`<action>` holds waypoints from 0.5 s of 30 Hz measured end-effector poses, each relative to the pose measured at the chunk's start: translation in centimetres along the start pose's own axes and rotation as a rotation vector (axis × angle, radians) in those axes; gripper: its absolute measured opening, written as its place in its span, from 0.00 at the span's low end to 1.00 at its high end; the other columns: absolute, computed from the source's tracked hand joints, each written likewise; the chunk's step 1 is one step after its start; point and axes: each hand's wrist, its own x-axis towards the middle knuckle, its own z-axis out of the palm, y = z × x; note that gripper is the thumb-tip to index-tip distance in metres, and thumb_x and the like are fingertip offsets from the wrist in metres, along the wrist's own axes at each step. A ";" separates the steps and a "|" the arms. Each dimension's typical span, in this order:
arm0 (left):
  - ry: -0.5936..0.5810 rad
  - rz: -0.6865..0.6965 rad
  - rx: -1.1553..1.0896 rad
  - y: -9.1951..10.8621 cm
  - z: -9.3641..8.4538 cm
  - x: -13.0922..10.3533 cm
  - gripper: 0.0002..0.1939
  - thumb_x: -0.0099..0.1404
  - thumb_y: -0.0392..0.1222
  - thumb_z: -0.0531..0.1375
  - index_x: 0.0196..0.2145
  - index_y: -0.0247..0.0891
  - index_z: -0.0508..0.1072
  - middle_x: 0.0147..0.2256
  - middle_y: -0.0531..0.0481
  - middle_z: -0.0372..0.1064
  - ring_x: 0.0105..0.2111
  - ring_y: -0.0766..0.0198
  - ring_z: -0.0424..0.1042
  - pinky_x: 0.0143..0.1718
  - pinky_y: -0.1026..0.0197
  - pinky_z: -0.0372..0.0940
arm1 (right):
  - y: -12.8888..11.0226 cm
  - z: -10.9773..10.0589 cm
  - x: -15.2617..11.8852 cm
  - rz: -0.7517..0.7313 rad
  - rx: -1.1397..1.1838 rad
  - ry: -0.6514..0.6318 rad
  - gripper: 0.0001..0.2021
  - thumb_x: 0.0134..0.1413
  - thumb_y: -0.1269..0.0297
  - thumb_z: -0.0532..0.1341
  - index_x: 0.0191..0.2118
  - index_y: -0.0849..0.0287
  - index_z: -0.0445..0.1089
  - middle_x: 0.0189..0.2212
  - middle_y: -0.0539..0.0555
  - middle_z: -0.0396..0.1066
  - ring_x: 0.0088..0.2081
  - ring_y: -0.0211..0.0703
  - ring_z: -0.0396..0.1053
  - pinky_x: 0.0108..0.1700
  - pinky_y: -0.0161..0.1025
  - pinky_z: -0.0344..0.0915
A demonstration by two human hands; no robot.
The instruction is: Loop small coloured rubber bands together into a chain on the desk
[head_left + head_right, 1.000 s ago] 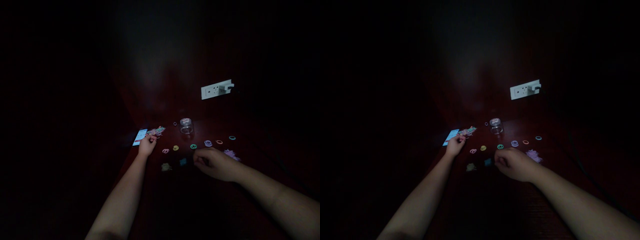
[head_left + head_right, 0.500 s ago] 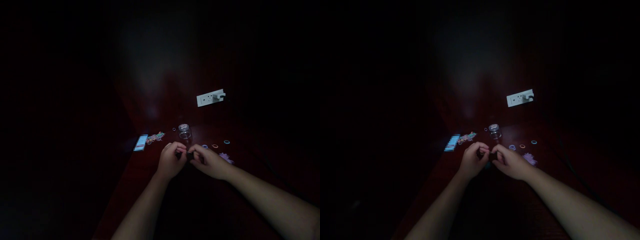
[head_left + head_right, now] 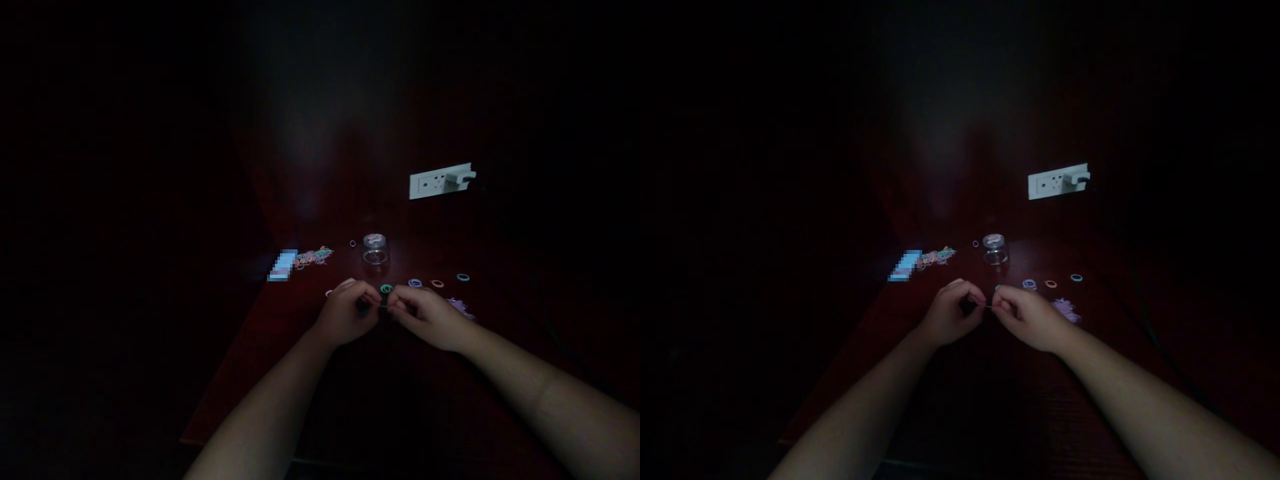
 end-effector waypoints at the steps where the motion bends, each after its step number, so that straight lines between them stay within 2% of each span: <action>1: -0.011 0.001 0.007 0.1 -0.1 0.0 0.07 0.58 0.31 0.61 0.34 0.40 0.72 0.33 0.51 0.74 0.36 0.62 0.71 0.38 0.59 0.66 | 0.0 0.0 0.0 -0.004 0.002 -0.002 0.08 0.63 0.61 0.56 0.33 0.57 0.64 0.23 0.45 0.58 0.25 0.36 0.56 0.28 0.34 0.55; 9: -0.087 0.012 0.051 0.8 -0.2 0.0 0.11 0.56 0.30 0.60 0.37 0.41 0.72 0.34 0.51 0.72 0.36 0.61 0.70 0.41 0.57 0.63 | -0.5 -0.3 -0.2 -0.007 -0.006 -0.005 0.09 0.62 0.62 0.57 0.31 0.57 0.63 0.23 0.46 0.57 0.25 0.36 0.55 0.28 0.34 0.55; 15: -0.086 -0.021 0.067 0.8 -0.4 0.0 0.05 0.60 0.36 0.62 0.36 0.40 0.72 0.33 0.51 0.72 0.36 0.61 0.70 0.40 0.57 0.62 | -0.3 -0.3 -0.1 -0.028 -0.011 0.014 0.08 0.61 0.62 0.58 0.30 0.57 0.63 0.22 0.46 0.58 0.25 0.36 0.56 0.27 0.34 0.55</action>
